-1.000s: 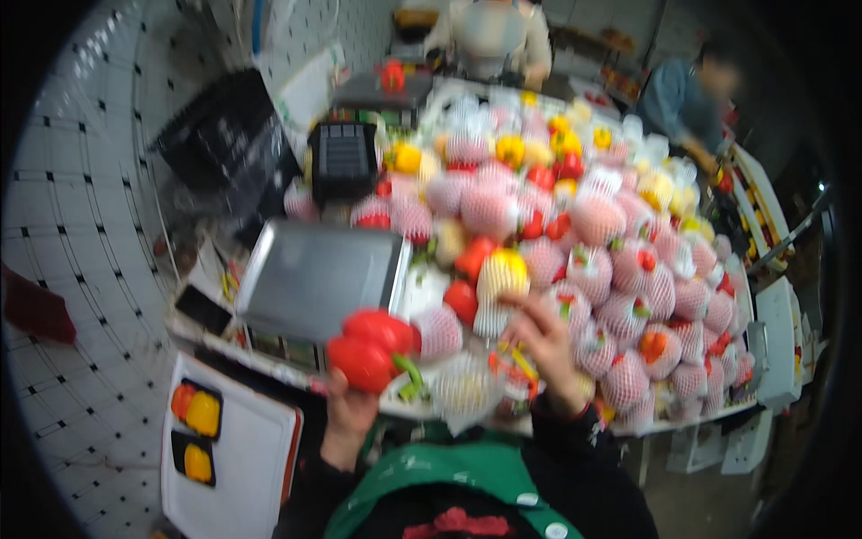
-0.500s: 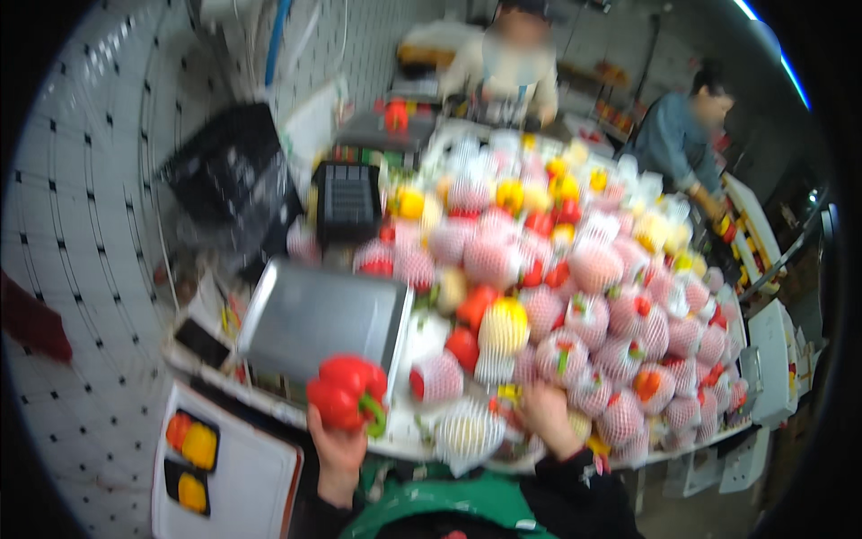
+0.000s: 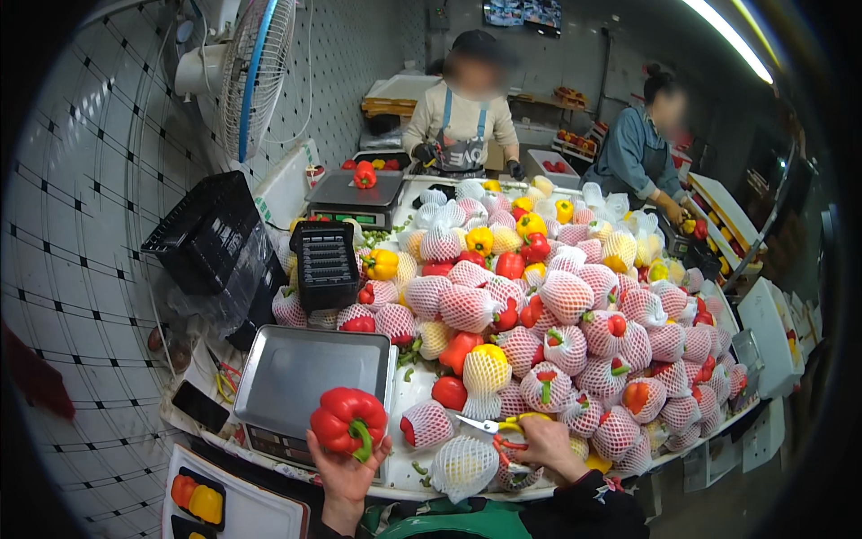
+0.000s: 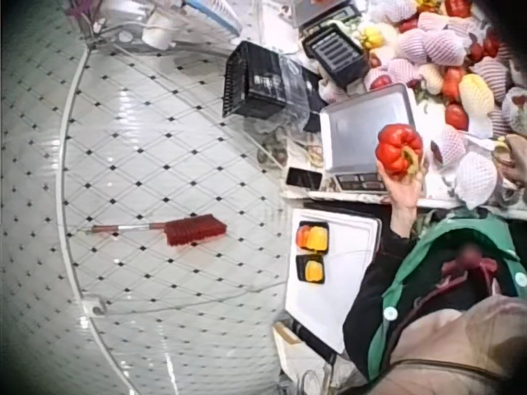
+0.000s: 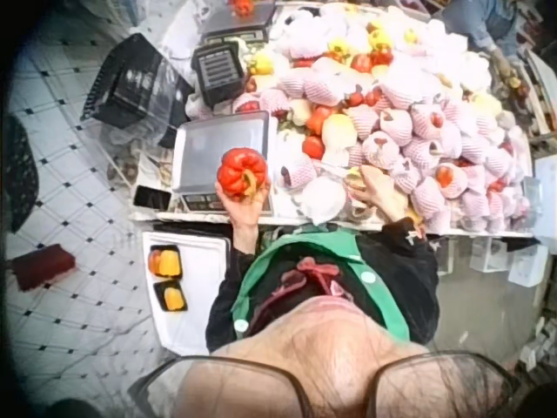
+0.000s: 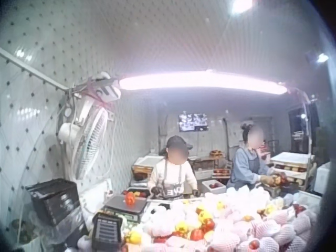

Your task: The person removes red and yellow bell peppers from foam netting, trims the stems with scissors, weighs them on a digital scale, and places them into black plastic trays. The person repeats this process for multiple peppers, arranging them in trays on a white surface.

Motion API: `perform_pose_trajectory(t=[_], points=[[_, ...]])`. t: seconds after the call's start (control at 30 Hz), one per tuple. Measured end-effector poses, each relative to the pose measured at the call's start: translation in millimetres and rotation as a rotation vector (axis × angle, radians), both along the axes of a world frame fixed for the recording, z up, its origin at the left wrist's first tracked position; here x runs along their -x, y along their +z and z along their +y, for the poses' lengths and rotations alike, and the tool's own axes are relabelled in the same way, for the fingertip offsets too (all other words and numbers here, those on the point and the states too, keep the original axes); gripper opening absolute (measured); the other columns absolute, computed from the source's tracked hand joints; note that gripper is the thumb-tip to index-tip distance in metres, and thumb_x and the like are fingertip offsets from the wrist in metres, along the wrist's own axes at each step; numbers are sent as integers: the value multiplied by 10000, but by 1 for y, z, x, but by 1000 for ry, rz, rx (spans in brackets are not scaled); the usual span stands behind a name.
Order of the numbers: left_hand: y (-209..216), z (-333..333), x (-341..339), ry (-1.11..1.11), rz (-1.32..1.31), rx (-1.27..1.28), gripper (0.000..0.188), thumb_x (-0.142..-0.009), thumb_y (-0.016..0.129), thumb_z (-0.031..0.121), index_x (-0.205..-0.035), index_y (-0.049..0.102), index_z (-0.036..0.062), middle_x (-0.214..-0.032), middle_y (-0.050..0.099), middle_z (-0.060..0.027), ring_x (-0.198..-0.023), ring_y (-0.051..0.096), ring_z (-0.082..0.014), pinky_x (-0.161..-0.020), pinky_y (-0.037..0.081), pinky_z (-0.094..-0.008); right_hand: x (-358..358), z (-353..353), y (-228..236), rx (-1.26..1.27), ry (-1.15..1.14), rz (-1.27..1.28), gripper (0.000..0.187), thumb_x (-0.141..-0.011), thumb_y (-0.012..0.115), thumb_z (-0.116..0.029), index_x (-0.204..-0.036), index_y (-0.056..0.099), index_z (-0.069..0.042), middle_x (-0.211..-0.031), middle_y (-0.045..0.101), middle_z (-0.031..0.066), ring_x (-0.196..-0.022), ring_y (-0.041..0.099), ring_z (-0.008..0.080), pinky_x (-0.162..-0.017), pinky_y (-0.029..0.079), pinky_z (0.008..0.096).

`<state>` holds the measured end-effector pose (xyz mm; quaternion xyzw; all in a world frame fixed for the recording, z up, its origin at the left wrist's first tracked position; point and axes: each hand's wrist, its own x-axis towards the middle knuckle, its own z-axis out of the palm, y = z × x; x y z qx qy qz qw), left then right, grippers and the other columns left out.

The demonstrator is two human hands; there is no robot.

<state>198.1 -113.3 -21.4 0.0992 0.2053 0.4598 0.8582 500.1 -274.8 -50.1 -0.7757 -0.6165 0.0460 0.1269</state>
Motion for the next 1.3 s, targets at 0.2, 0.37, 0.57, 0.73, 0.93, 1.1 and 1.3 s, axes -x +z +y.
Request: perform_pose_trajectory(t=[0.2,0.37,0.57,0.73,0.93,1.1,1.3], points=[[26,17,-6,90,-130,54,736,-782,600,643,-1330,430,182,-1326,472,-93,-1201,453,-299,-915,384,-481,8,3,37,-333,-53,300,517,-637,765,-258,-1053,563,-27,-882,589,153,-789,620,321,-655,493,371],[50,13,-39,-39,-109,46,780,-796,605,629,-1320,414,83,-1305,462,-159,-1147,486,-315,-912,435,-465,32,10,48,-400,-79,301,542,-640,767,-224,-1075,533,-2,-875,527,150,-713,544,311,-616,447,369],[43,6,-49,-41,-87,73,769,-812,618,583,-1342,381,79,-1312,459,-145,-1155,491,-312,-995,424,-479,39,39,29,-486,111,144,688,-583,799,-289,-1135,518,10,-926,544,165,-831,546,334,-735,448,408],[29,1,-57,-76,-102,78,712,-842,552,599,-1355,416,124,-1383,447,-113,-1256,442,-288,-1048,369,-492,39,55,33,-566,114,-54,752,-557,831,-455,-1110,558,-23,-865,524,120,-796,540,297,-702,443,388],[19,-9,-59,-35,-13,133,777,-810,620,577,-1337,402,48,-1340,452,-153,-1213,471,-312,-1035,399,-490,39,58,36,-641,109,-79,663,-559,832,-478,-1010,605,-49,-780,537,80,-705,562,251,-621,455,350],[15,-9,-59,-65,62,144,773,-801,635,570,-1335,404,61,-1334,458,-154,-1194,482,-319,-1006,419,-497,34,58,24,-664,172,-107,474,-630,804,-432,-827,580,-63,-673,531,71,-591,556,239,-519,447,339],[11,-2,-52,-46,66,125,727,-817,611,570,-1332,414,97,-1346,455,-149,-1188,486,-320,-982,432,-496,15,50,0,-628,139,-127,373,-704,763,-386,-701,533,-93,-580,517,58,-500,554,229,-434,434,352]])
